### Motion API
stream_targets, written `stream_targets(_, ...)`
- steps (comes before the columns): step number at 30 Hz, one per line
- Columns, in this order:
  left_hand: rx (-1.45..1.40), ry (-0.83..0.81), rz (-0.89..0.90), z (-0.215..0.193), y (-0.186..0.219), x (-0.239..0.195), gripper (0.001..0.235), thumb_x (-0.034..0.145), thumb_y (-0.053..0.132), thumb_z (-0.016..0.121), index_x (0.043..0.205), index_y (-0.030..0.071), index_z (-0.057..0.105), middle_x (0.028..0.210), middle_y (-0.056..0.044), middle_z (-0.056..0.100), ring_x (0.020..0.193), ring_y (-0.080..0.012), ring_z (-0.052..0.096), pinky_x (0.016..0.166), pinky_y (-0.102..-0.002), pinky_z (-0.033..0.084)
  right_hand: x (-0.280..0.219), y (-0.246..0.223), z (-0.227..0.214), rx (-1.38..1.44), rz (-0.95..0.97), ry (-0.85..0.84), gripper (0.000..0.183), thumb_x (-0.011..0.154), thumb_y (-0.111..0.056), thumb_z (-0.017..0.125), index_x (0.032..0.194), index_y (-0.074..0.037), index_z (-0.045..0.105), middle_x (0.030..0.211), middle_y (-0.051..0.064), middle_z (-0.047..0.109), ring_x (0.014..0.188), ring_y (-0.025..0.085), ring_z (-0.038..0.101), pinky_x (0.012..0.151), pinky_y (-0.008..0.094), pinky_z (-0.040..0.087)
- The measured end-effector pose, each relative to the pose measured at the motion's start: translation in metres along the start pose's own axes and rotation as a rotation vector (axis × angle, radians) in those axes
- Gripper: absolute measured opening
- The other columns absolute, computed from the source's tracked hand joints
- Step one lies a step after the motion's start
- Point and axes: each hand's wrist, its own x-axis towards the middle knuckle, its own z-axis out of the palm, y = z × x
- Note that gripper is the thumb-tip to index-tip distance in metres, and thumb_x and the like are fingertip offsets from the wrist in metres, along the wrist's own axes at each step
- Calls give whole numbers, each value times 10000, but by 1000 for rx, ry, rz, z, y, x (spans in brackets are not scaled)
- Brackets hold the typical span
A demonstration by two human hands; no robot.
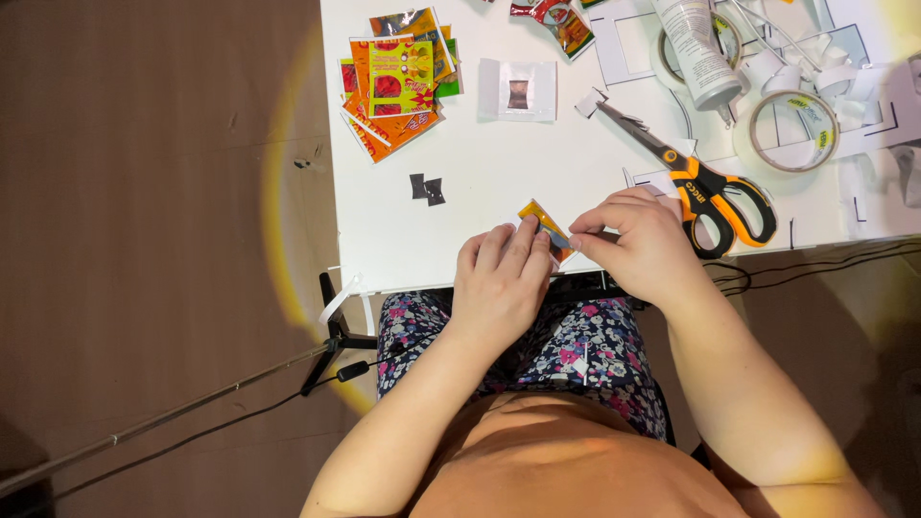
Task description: The person uses scissors to cut small pieces of cardstock and folds miniature packets by hand at a white table.
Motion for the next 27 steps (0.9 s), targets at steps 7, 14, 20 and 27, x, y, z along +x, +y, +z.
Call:
stream_targets(7,6,13,16,-1,0,0,213,992,244,574,1044,77,697,1206,-145,714,1015,-309,662,885,-454,525,2,-12,-2,-18,30,2,111,773,-159,830,862,-203,783,748,-26,697,1027,234,656,975,368,464)
stream_targets(14,-1,0,21,-3,0,0,201,1006,246,571,1044,90,691,1195,-133,711,1010,-298,664,899,-457,521,8,-14,-1,-58,103,-25,103,737,-193,830,811,-226,766,696,-56,673,1000,208,669,935,340,458)
stream_targets(20,-18,-24,4,-3,-1,0,181,1006,244,577,1032,110,696,1163,-110,722,997,-281,670,918,-467,512,20,-35,0,-63,245,-43,89,728,-184,834,797,-180,779,696,-8,675,937,244,652,894,368,510)
stream_targets(27,-35,-54,-17,-2,0,-1,170,996,234,584,1038,113,696,1145,-106,721,1005,-278,670,929,-471,506,41,13,38,-101,267,-32,108,735,-224,838,826,-190,791,713,4,667,907,260,651,853,388,524)
